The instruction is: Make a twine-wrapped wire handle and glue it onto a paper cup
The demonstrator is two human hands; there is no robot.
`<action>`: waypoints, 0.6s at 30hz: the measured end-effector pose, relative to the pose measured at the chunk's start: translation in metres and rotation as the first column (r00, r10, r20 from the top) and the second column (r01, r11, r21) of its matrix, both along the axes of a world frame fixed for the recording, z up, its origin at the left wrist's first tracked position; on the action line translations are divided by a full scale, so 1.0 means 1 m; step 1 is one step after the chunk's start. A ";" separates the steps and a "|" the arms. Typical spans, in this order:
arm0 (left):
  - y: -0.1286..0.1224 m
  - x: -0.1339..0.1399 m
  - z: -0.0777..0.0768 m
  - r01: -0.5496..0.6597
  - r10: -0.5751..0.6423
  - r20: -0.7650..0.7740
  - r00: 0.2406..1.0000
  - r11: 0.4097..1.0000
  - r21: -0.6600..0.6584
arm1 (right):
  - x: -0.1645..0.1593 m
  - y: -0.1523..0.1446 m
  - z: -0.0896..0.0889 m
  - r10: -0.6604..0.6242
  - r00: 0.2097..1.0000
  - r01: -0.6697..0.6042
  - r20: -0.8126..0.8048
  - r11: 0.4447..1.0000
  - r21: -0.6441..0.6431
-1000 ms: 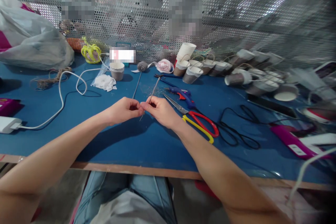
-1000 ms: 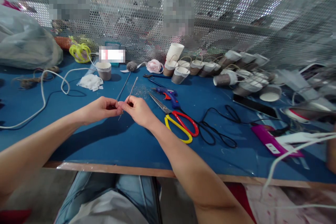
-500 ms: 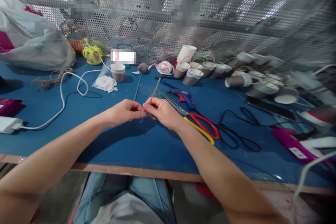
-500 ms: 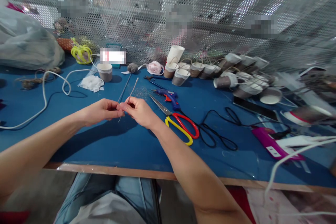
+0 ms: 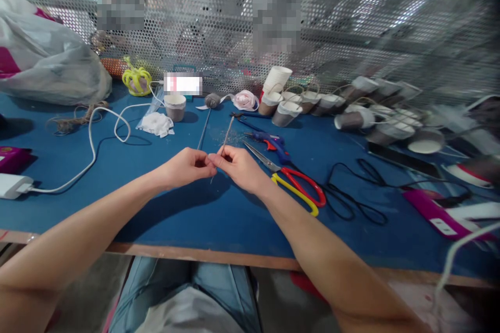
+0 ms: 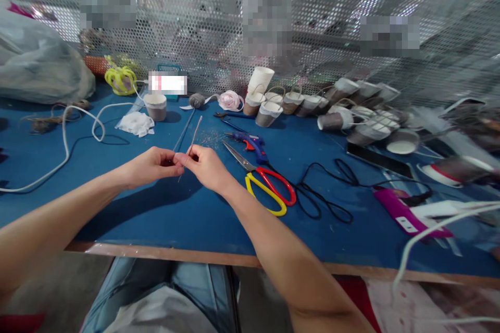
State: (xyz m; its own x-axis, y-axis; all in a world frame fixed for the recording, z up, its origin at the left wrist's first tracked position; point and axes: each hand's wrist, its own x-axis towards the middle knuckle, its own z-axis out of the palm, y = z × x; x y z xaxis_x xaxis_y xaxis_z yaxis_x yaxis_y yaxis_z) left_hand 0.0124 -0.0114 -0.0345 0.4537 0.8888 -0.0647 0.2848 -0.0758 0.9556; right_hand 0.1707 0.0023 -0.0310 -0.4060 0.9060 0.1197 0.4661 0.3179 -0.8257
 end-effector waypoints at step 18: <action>-0.001 -0.005 0.011 0.043 -0.044 -0.043 0.998 0.998 -0.038 | 0.005 0.003 -0.002 0.066 0.985 -0.082 -0.159 0.992 -0.097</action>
State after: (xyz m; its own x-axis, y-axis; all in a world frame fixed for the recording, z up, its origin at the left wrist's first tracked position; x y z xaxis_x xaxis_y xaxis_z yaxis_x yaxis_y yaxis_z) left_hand 0.0076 -0.0125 -0.0237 0.4880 0.8648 -0.1178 0.3238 -0.0540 0.9446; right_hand 0.1758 0.0057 -0.0331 -0.4559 0.8850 0.0942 0.3081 0.2562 -0.9162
